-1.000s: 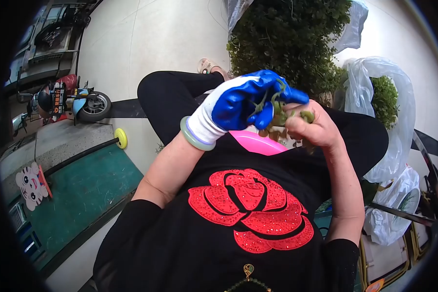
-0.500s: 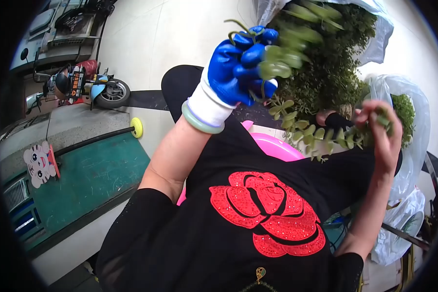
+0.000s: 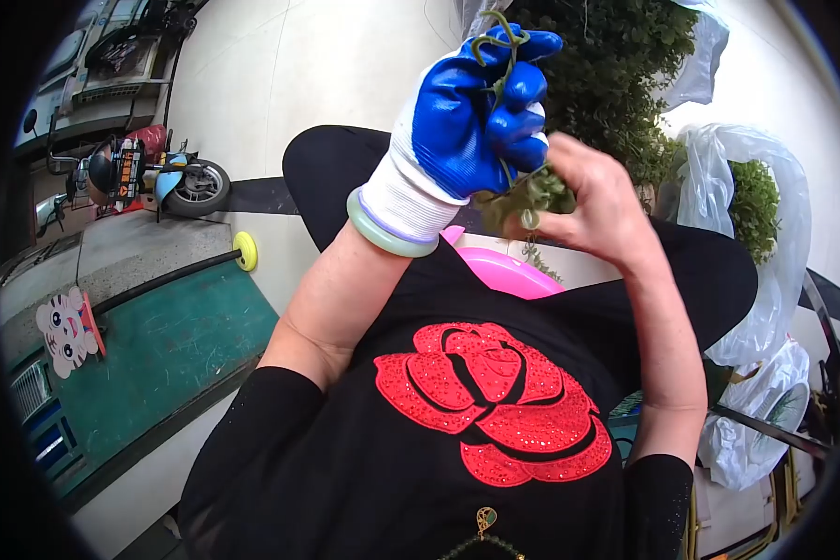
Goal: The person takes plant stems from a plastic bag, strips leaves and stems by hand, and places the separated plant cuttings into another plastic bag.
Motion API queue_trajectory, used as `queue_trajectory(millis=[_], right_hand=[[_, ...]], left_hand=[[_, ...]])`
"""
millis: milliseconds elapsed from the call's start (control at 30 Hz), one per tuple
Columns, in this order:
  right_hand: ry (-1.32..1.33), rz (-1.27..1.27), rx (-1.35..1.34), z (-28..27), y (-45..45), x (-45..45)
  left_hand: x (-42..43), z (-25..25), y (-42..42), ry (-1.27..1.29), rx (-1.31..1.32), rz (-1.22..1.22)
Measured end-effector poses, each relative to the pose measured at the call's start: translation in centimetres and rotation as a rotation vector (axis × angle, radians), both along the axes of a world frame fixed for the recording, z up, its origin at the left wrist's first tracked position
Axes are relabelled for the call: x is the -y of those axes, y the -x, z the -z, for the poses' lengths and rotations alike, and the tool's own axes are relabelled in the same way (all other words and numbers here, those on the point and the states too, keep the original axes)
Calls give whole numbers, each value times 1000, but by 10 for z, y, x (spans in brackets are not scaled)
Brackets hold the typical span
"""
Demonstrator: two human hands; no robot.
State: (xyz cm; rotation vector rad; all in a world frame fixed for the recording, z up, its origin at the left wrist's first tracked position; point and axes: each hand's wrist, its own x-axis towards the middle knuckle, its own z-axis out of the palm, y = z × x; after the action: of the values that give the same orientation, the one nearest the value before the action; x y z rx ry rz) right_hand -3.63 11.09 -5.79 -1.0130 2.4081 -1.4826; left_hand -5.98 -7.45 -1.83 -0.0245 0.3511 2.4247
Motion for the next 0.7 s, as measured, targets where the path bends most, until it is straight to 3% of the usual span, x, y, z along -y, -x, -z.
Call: queue_trajectory(millis=[67,133,167,333,400,500,600,667,700], right_hand=[[-46,-78,170,4,-6,-1],[76,-23,955,-11,-13,-6],[285,-66,822,17,-18,-8],[336,-35,1001,9,-23,-22],[300,32,984,7,-24,-25],[227,16,993,-7,-21,-26],[141,0,911,-12,-23,-29],[66,-2,918,-19,-24,-38],[48,12,921,-24,-25,-37]], left_hand=[[10,8,7,-33,-39,28],[26,9,13,79,47,-23],[34,14,16,271,-28,-25],[77,43,-16,1256,-122,147],[97,39,-34,1288,-239,274],[116,49,-63,976,-87,135],[143,51,-77,884,35,-420],[192,45,-81,758,-22,-475],[184,26,-80,940,32,-459]])
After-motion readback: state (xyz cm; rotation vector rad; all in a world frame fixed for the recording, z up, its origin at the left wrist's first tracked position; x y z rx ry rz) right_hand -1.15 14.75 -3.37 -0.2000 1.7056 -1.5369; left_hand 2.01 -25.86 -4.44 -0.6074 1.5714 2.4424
